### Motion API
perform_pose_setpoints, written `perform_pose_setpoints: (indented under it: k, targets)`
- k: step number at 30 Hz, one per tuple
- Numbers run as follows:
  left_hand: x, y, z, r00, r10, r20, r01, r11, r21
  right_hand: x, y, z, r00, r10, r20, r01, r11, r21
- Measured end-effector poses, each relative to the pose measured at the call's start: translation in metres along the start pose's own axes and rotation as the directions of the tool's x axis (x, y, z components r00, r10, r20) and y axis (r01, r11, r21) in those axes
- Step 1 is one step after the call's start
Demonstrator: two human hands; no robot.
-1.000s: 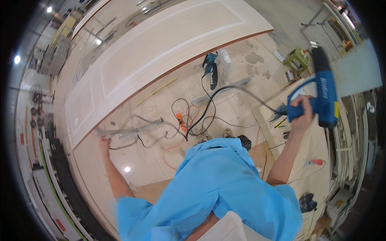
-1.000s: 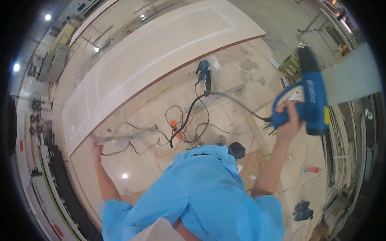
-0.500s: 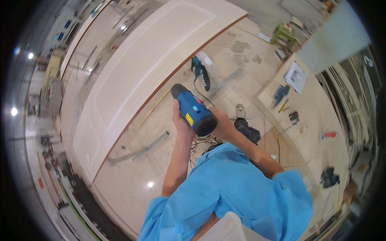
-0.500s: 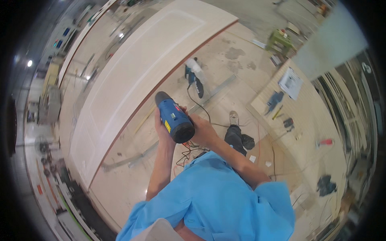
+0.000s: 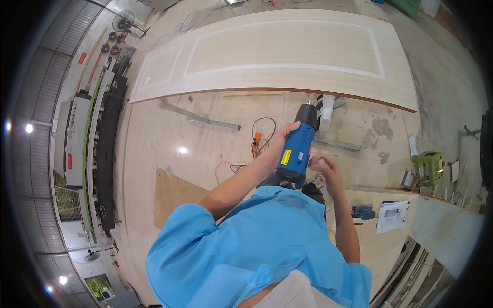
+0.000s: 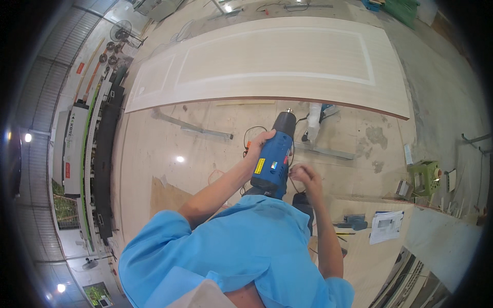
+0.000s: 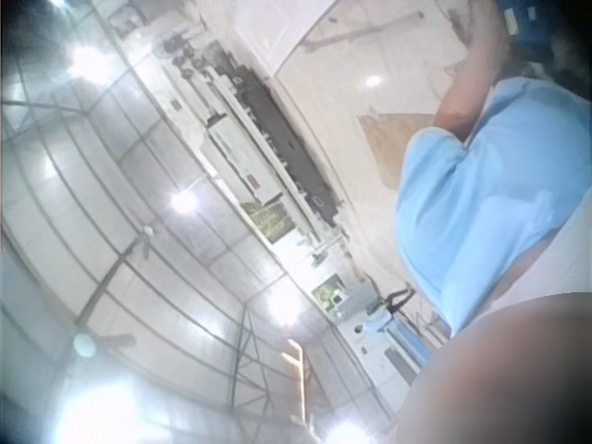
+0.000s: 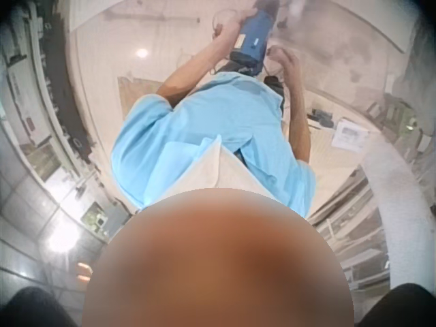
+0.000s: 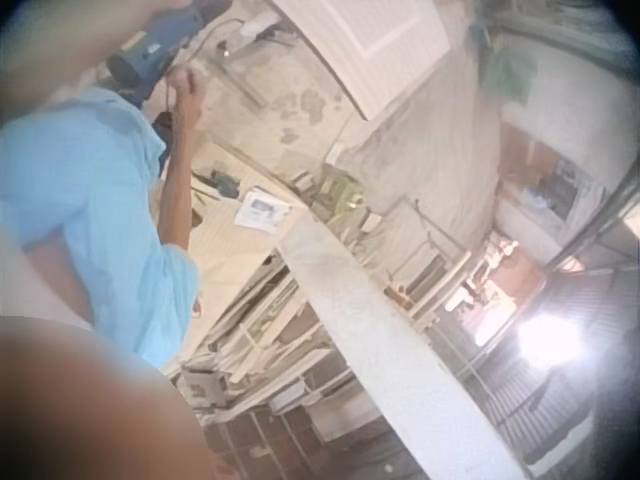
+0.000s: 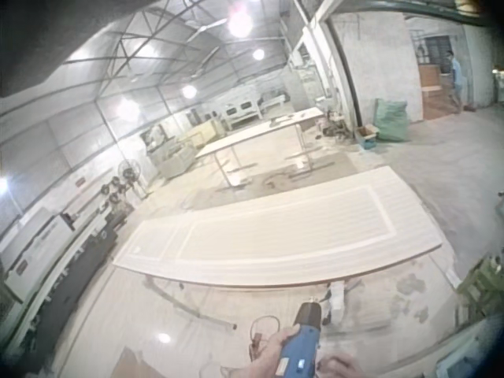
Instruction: The person retrieves a boxed heat gun from a shelf, opens the box, and removes the tool and its packaging. The person then unwraps the heat gun, coils the power cord, and plugs it into an extension cord.
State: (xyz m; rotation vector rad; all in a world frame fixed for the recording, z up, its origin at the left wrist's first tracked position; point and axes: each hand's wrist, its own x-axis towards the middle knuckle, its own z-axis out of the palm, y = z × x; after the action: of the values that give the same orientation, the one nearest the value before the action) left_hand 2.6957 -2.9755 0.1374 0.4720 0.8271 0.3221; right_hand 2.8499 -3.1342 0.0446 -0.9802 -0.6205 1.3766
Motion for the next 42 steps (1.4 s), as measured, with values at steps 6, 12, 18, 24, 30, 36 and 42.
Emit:
perform_pose_setpoints:
  k: [6, 12, 18, 24, 30, 36, 42]
  targets:
    - [0.002, -0.002, -0.009, 0.996, 0.082, 0.016, -0.082, 0.996, -0.02, 0.039, -0.007, -0.112, 0.891, 0.088, -0.445, -0.209, 0.95, -0.23]
    - [0.015, -0.008, -0.038, 0.988, 0.152, 0.004, -0.151, 0.985, -0.088, 0.049, 0.012, -0.194, 0.746, 0.17, -0.644, -0.155, 0.985, 0.08]
    - [0.017, -0.032, -0.065, 0.976, 0.185, -0.118, -0.207, 0.955, -0.215, 0.066, 0.006, -0.288, 0.627, 0.13, -0.768, 0.014, 0.984, 0.178]
    - [0.0, -0.047, -0.063, 0.944, 0.217, -0.249, -0.279, 0.928, -0.247, 0.176, -0.058, -0.419, 0.661, 0.023, -0.75, 0.246, 0.938, 0.245]
    - [-0.03, -0.088, -0.025, 0.79, 0.315, -0.525, -0.469, 0.863, -0.188, 0.248, -0.094, -0.463, 0.715, 0.131, -0.687, 0.317, 0.814, 0.486]
    - [-0.028, -0.108, -0.021, 0.736, 0.305, -0.605, -0.54, 0.804, -0.251, 0.235, -0.083, -0.44, 0.633, 0.061, -0.772, 0.302, 0.899, 0.318]
    - [-0.025, -0.109, -0.019, 0.738, 0.311, -0.599, -0.557, 0.781, -0.281, 0.123, -0.045, -0.346, 0.563, 0.295, -0.772, 0.14, 0.886, 0.441]
